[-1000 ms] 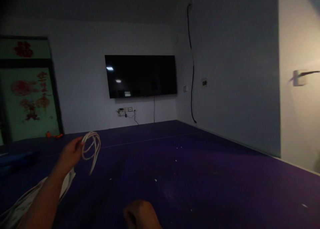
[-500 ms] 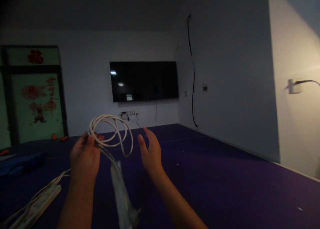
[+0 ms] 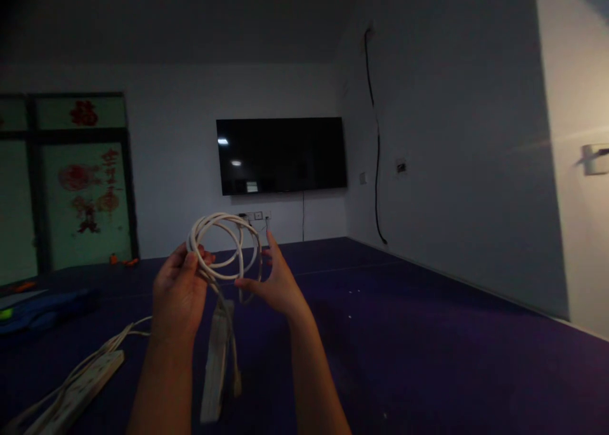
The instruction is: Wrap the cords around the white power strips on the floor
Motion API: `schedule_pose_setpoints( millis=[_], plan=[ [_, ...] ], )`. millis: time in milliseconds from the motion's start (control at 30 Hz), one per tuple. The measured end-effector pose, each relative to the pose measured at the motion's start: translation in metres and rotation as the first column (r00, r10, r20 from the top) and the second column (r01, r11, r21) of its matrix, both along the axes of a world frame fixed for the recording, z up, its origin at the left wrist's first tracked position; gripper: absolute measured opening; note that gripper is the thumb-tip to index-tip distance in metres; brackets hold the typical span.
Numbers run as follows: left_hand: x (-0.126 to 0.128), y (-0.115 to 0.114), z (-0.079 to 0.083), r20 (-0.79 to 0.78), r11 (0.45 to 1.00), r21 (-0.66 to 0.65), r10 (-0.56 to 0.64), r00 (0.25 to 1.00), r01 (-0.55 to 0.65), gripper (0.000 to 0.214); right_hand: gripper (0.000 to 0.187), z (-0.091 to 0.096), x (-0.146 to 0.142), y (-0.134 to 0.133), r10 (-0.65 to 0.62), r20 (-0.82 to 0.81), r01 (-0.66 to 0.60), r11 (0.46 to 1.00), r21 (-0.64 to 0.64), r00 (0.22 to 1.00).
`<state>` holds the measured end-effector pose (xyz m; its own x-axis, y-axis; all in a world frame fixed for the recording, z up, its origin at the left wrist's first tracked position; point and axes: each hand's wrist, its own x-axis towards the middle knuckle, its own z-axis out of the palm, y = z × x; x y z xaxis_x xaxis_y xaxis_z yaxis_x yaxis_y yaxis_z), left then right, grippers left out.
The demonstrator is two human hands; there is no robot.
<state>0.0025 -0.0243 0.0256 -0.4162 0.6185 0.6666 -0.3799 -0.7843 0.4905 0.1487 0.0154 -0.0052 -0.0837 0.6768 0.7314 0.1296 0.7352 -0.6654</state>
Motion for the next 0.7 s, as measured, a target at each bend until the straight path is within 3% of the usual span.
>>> schedule_pose_setpoints(
  millis=[267,467,600,700],
  plan=[
    [-0.004,0.014,-0.004,0.014,0.998,0.010,-0.057,0.998,0.057,0.029,0.118,-0.008,-0.012,0.015,0.029,0.023,-0.030,0.997,0.073,0.999],
    [-0.002,0.015,-0.004,0.034,0.995,-0.019,-0.097,0.995,0.098,0.032,0.075,0.001,0.000,0.014,0.015,-0.181,0.002,0.996,0.093,0.983],
    [-0.002,0.014,-0.005,-0.038,0.996,-0.060,-0.069,0.997,0.067,0.029,0.056,0.012,0.014,0.004,-0.070,-0.383,0.105,0.992,0.071,0.921],
    [-0.002,0.016,-0.006,-0.100,0.997,-0.064,-0.051,0.994,0.045,0.029,0.046,0.017,0.021,-0.006,-0.146,-0.442,0.206,0.974,0.090,0.885]
  ],
)
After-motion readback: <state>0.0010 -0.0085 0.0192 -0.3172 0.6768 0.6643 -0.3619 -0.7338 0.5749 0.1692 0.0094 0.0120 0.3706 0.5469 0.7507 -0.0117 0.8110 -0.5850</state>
